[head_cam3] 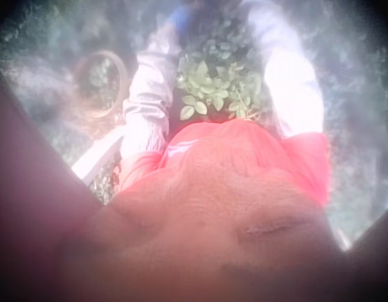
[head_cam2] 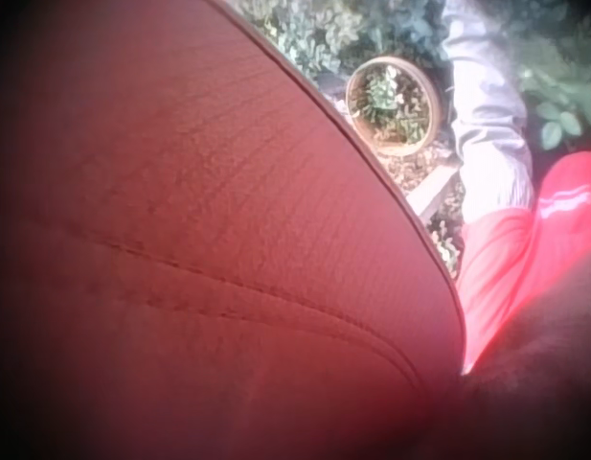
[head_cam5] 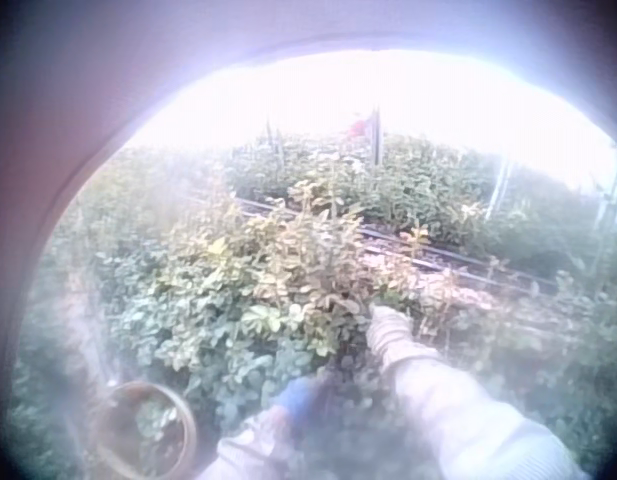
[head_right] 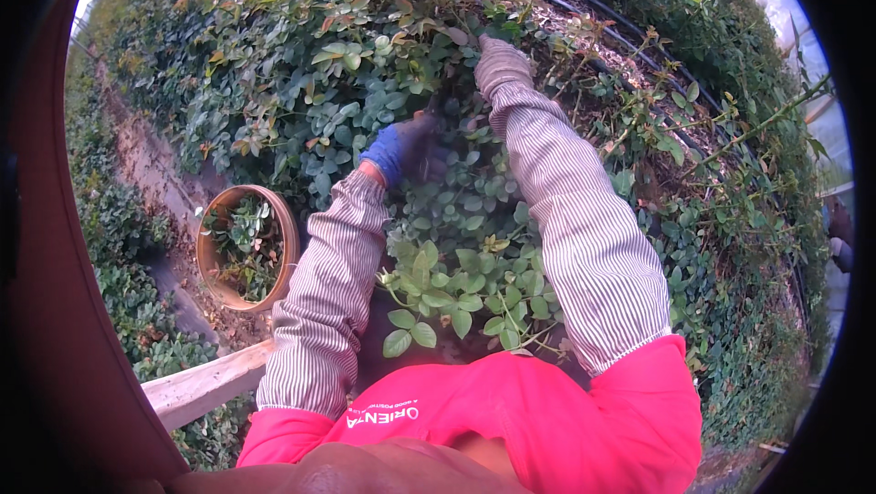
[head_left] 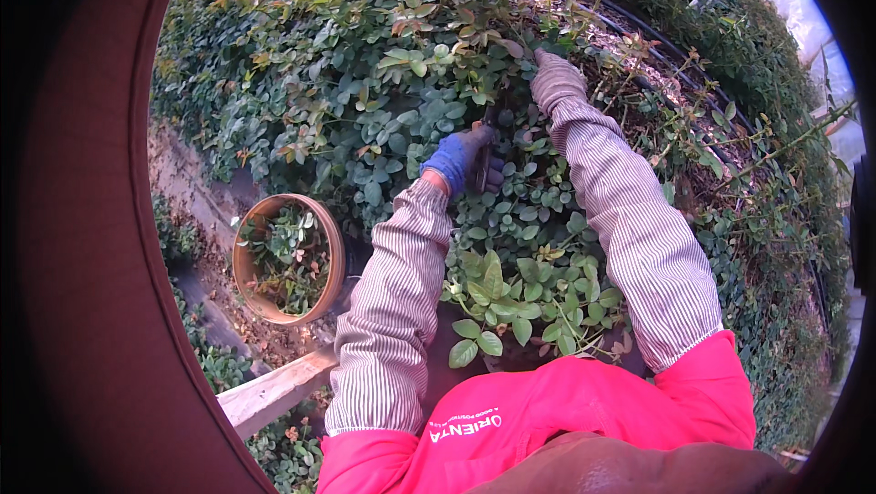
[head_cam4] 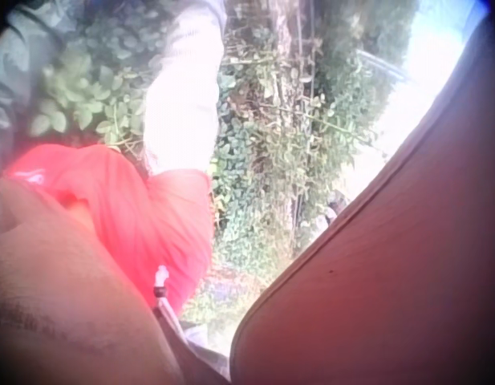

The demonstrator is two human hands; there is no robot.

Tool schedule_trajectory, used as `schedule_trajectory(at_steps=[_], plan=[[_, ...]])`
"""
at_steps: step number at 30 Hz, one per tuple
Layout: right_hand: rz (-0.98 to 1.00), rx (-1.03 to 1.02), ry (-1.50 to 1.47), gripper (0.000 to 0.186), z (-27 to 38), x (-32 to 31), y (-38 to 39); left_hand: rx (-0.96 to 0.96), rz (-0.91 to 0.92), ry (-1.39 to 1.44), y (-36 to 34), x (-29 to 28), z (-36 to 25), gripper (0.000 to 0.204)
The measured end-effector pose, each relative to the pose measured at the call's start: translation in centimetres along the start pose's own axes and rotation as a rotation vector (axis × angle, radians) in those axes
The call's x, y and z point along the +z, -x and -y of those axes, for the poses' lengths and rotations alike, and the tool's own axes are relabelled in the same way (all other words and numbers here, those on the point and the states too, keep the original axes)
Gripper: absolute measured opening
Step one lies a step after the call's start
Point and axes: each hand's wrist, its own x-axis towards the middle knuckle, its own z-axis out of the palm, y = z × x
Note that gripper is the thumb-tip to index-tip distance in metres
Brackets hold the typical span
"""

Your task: The person uses pruning shears to cut leafy stems from low-growing plants in a greenhouse and places the cuttings into a basket. The person repeatedly reaches, cuts, and deposits the material while moving along the plant row.

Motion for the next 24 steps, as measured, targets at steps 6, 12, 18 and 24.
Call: schedule_trajectory(at_steps=[6,12,18,24], plan=[[-0.001,-0.136,0.139,0.048,-1.0,0.5,0.5,-0.079,-0.014,0.125,0.4,-0.5,0.0,0.052],[-0.032,-0.322,0.240,0.046,-1.5,1.1,1.4,-0.108,-0.022,0.134,0.1,-1.1,0.0,0.060],[0.160,-0.665,0.410,0.041,-0.5,2.2,7.5,0.157,0.172,-0.138,-1.5,-2.8,0.8,0.052],[-0.064,-0.468,0.129,0.058,0.7,-0.9,8.5,0.133,0.128,-0.131,-1.1,-2.5,0.9,0.048]])
